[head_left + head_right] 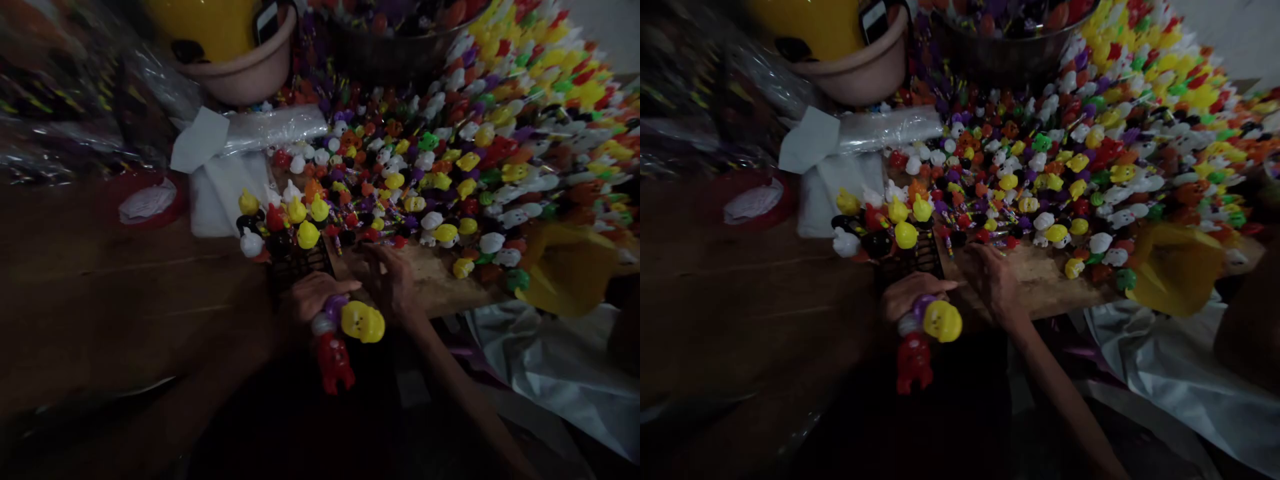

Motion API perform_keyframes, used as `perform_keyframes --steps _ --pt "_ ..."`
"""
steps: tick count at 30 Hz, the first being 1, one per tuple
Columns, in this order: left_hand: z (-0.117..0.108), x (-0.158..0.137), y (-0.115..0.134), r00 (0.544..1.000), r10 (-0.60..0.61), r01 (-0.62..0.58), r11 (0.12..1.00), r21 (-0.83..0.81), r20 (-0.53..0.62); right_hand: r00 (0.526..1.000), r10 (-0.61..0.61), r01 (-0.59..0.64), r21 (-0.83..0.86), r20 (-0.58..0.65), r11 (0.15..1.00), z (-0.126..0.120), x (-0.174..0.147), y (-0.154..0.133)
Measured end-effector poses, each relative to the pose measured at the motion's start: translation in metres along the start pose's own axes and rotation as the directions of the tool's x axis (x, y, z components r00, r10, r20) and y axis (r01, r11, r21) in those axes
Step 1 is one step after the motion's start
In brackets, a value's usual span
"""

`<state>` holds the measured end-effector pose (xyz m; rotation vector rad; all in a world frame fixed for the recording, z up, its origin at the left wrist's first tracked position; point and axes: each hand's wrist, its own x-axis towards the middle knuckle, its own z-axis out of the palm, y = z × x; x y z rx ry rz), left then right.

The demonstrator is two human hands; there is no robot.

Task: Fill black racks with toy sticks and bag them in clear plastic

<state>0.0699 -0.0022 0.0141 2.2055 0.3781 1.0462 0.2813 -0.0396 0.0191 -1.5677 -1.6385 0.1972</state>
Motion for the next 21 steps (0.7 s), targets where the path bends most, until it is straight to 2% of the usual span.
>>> perform_keyframes --steps 2,4,7,10,15,18,21 --pt "0.013 0.008 -0.009 0.996 0.061 -0.058 0.998 -0.04 0.06 0.998 0.05 -0.054 -0.137 -0.035 0.989 -0.017 0.001 0.014" --pt "0.02 0.014 -0.022 0.991 0.028 -0.02 0.998 -0.063 0.129 0.998 0.065 -0.066 -0.222 -0.01 0.973 -0.021 0.005 0.024" --pt "0.022 0.015 -0.035 0.988 -0.081 0.101 0.983 -0.15 0.133 1.0 -0.002 0.005 -0.216 0.014 0.976 -0.014 0.017 0.033" --pt "0.021 0.008 -0.036 0.984 -0.12 0.149 0.961 -0.232 0.135 0.995 -0.069 0.055 -0.195 -0.07 0.979 -0.009 0.035 0.038" --pt "0.028 0.001 -0.033 0.98 -0.163 0.187 0.95 -0.25 0.115 0.991 -0.121 0.106 -0.22 -0.054 0.97 -0.016 0.078 0.044" --pt "0.033 -0.002 -0.036 0.975 -0.175 0.205 0.949 -0.239 0.14 0.995 -0.09 0.074 -0.31 -0.036 0.948 -0.015 0.109 0.045" --pt "0.039 -0.007 -0.04 0.97 -0.185 0.217 0.95 -0.227 0.155 0.999 -0.024 0.041 -0.41 0.047 0.911 -0.005 0.144 0.046"
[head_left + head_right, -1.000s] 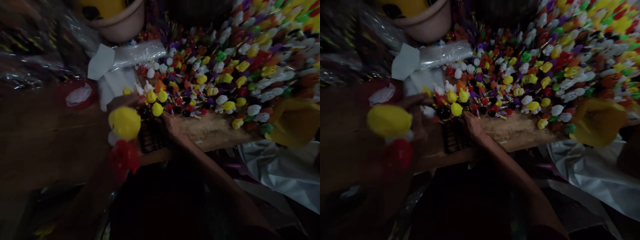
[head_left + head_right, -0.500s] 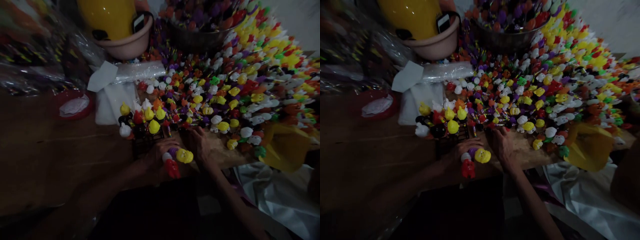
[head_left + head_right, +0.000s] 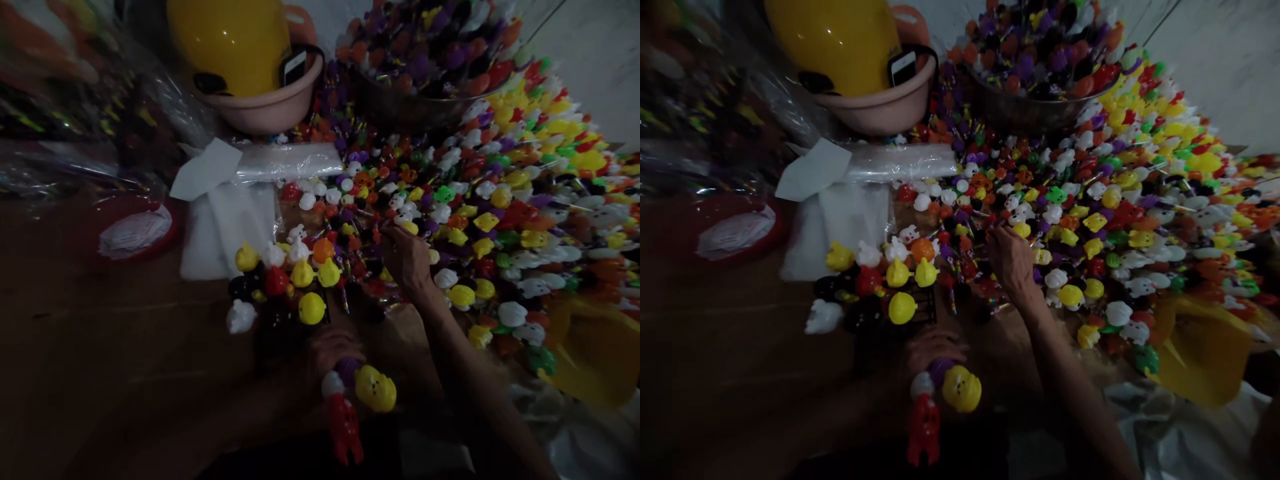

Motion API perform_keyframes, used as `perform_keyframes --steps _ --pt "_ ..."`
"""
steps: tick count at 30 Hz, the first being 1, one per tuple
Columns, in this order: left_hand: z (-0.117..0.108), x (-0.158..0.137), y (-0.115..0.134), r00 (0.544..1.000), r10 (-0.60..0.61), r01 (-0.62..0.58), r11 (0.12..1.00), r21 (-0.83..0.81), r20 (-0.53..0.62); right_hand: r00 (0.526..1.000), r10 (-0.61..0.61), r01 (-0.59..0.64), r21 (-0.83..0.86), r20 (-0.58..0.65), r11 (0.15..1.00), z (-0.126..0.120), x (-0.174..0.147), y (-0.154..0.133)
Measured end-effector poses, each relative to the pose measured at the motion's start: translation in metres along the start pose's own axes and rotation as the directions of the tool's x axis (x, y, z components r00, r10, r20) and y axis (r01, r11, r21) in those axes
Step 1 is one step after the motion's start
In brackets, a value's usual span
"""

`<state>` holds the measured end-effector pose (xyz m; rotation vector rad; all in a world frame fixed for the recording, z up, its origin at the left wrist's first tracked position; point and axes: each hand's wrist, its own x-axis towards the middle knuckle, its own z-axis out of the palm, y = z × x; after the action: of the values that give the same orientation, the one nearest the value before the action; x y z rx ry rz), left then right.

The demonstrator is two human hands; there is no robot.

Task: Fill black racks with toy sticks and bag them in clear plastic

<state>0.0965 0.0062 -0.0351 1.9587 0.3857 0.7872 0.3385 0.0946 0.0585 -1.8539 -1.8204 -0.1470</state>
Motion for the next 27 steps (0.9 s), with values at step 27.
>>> perform_keyframes --steps 27 --pt "0.036 -0.008 -0.015 0.95 0.144 -0.105 0.983 0.152 -0.278 0.995 -0.086 0.086 0.006 0.044 0.996 -0.038 -0.097 0.002"
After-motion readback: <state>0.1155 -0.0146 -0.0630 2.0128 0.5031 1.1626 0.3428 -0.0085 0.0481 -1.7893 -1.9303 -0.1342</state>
